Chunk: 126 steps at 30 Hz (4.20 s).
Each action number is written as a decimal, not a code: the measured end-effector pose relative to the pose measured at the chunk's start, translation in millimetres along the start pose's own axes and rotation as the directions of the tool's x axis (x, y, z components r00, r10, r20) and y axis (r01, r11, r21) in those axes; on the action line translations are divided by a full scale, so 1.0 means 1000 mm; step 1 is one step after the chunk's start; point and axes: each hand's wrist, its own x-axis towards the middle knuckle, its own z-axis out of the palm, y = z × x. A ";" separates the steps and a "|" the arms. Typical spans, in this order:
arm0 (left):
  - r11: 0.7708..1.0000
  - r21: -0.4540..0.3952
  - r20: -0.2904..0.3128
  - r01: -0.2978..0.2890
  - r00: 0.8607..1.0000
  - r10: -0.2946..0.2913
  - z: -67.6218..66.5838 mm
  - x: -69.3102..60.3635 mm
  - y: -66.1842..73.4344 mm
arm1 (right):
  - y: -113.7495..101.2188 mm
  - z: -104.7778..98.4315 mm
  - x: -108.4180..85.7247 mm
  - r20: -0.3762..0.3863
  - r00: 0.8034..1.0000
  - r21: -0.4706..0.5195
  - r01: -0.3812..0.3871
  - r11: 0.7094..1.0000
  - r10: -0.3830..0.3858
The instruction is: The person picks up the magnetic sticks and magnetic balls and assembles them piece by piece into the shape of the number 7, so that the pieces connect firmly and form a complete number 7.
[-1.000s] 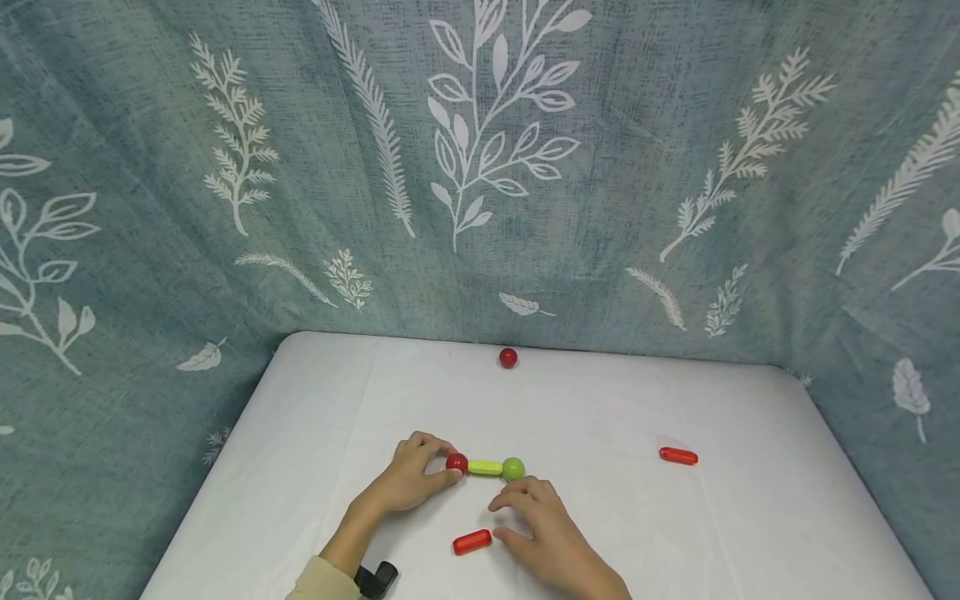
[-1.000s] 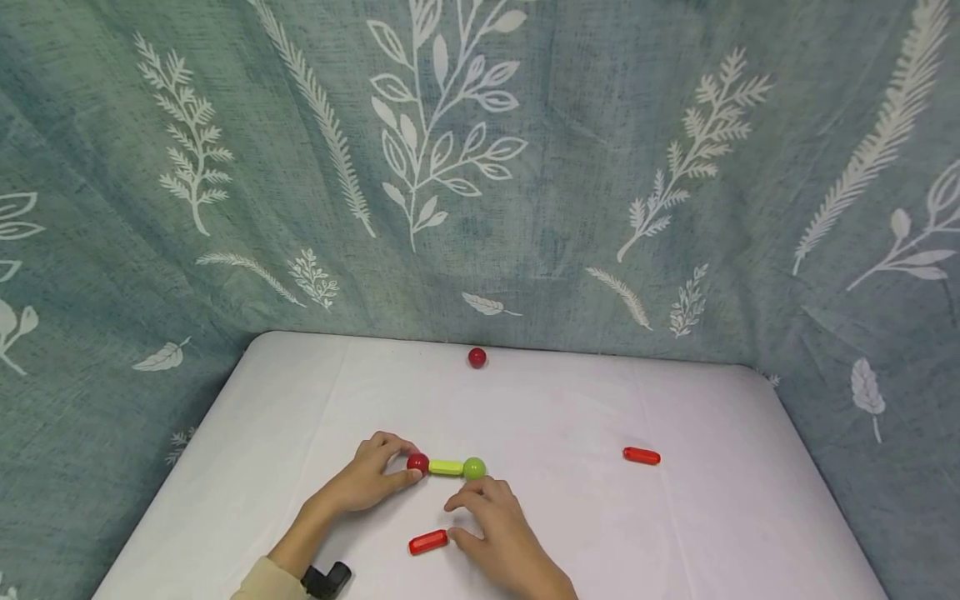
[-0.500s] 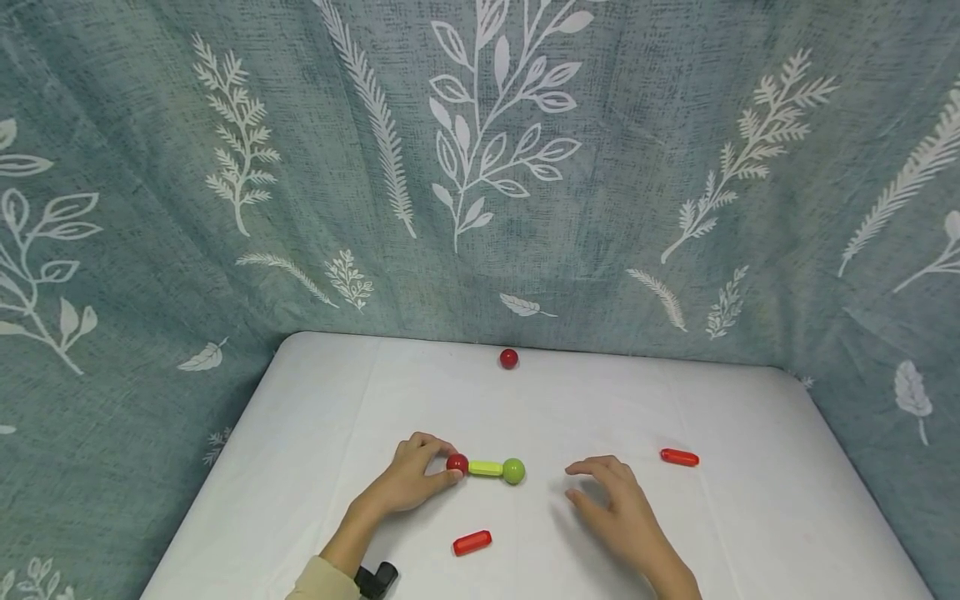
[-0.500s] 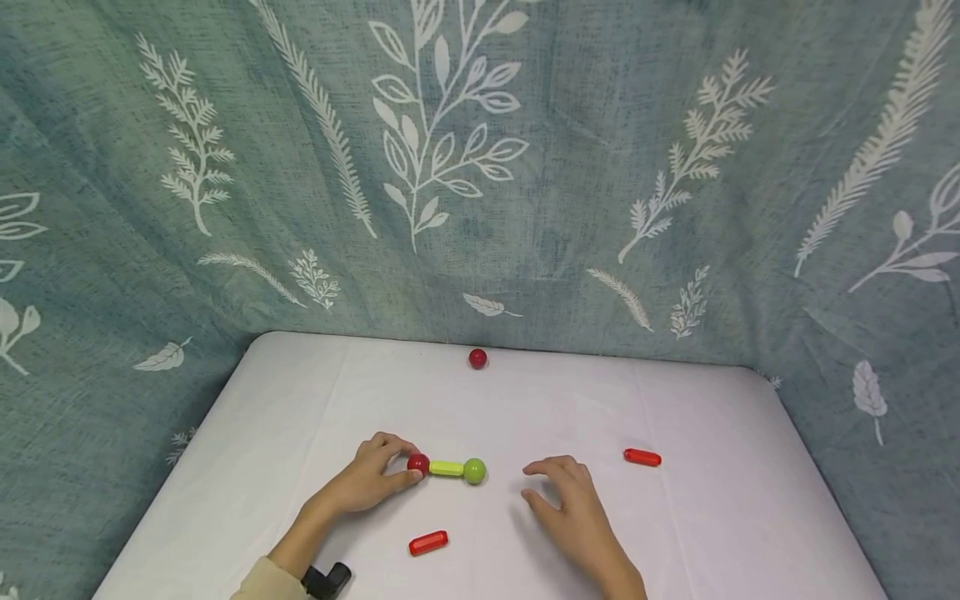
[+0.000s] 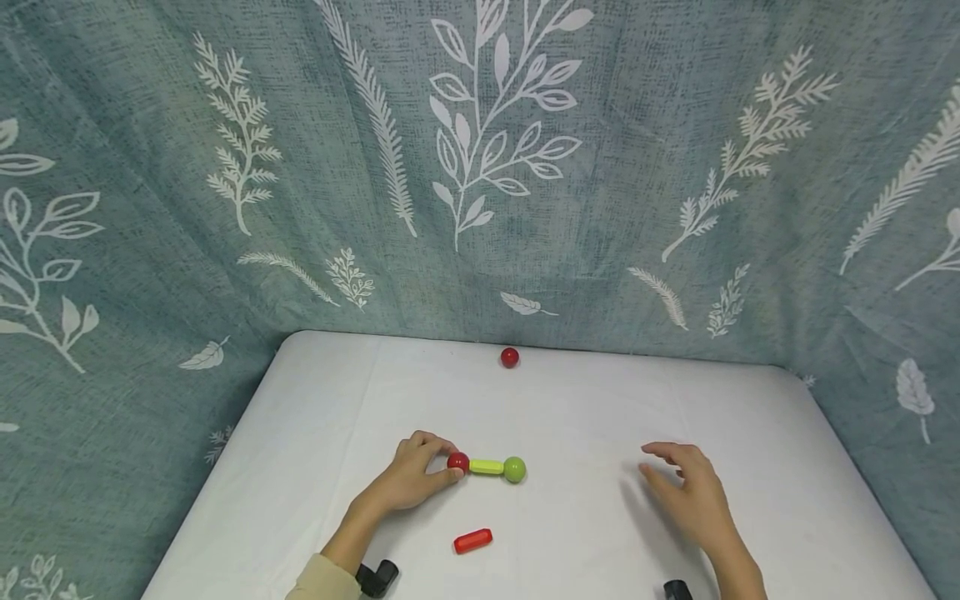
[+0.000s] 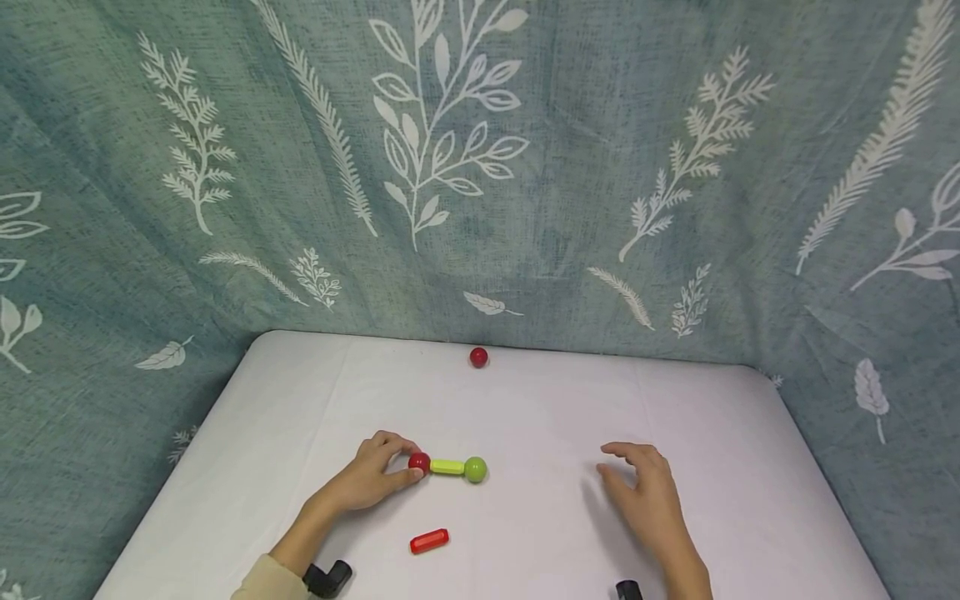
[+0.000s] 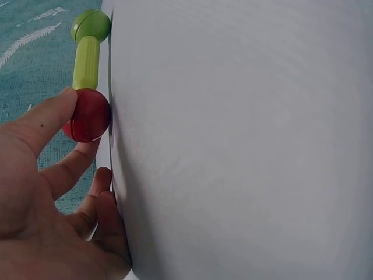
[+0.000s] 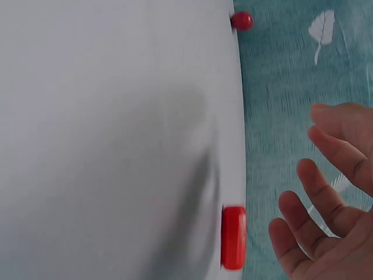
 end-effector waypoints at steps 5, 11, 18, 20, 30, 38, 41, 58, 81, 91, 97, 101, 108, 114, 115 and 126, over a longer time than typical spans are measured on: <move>1.000 -0.011 0.005 0.003 1.000 -0.003 0.000 0.000 -0.001 | 0.017 -0.015 0.006 -0.052 0.997 -0.034 -0.062 0.997 0.061; 1.000 -0.006 0.003 0.002 1.000 -0.002 0.000 0.000 -0.001 | 0.040 -0.029 0.013 -0.022 0.982 -0.046 -0.190 0.981 0.189; 1.000 -0.013 0.004 0.009 1.000 -0.009 -0.001 0.000 0.001 | 0.066 -0.032 0.020 0.104 0.943 -0.011 -0.316 0.949 0.315; 1.000 -0.012 0.004 0.008 1.000 -0.008 -0.001 0.000 0.001 | 0.071 -0.030 0.021 0.110 0.948 -0.001 -0.300 0.954 0.298; 1.000 -0.007 0.006 0.012 1.000 -0.012 -0.001 -0.001 0.002 | 0.079 -0.020 0.021 0.084 0.980 -0.045 -0.176 0.983 0.180; 1.000 -0.003 0.002 0.008 1.000 -0.008 -0.001 0.000 0.001 | 0.082 -0.019 0.022 0.141 0.958 -0.051 -0.243 0.969 0.248; 1.000 -0.002 0.001 0.006 1.000 -0.006 0.000 0.000 0.000 | 0.081 -0.019 0.022 0.144 0.957 -0.053 -0.248 0.967 0.253; 1.000 -0.010 0.002 0.017 1.000 -0.017 0.001 -0.002 -0.002 | 0.064 -0.020 0.019 0.136 0.961 0.004 -0.243 0.970 0.240; 1.000 -0.009 -0.002 -0.011 1.000 0.010 -0.001 0.000 0.001 | 0.012 0.013 0.013 0.233 0.943 0.086 -0.265 0.960 0.240; 1.000 -0.006 -0.005 -0.002 1.000 0.002 -0.001 -0.001 0.002 | 0.001 0.026 0.009 0.248 0.942 0.114 -0.260 0.959 0.226; 1.000 -0.007 -0.004 -0.004 1.000 0.004 -0.001 0.000 0.001 | -0.006 0.032 0.007 0.265 0.940 0.172 -0.267 0.948 0.217; 1.000 -0.003 -0.003 -0.006 1.000 0.006 0.000 0.000 0.000 | -0.012 0.035 0.006 0.293 0.932 0.207 -0.282 0.937 0.216; 1.000 -0.001 -0.002 -0.005 1.000 0.005 0.000 0.000 0.000 | -0.020 0.042 0.008 0.333 0.912 0.299 -0.344 0.890 0.240; 1.000 0.002 -0.001 0.001 1.000 -0.001 -0.001 0.000 0.000 | -0.028 0.049 0.007 0.397 0.891 0.382 -0.379 0.843 0.221; 1.000 0.002 -0.001 0.001 1.000 -0.001 -0.001 0.000 0.000 | -0.029 0.050 0.006 0.409 0.886 0.394 -0.385 0.835 0.216; 1.000 0.001 0.003 0.001 1.000 -0.001 -0.001 0.000 0.001 | -0.047 0.073 -0.001 0.496 0.839 0.445 -0.467 0.764 0.224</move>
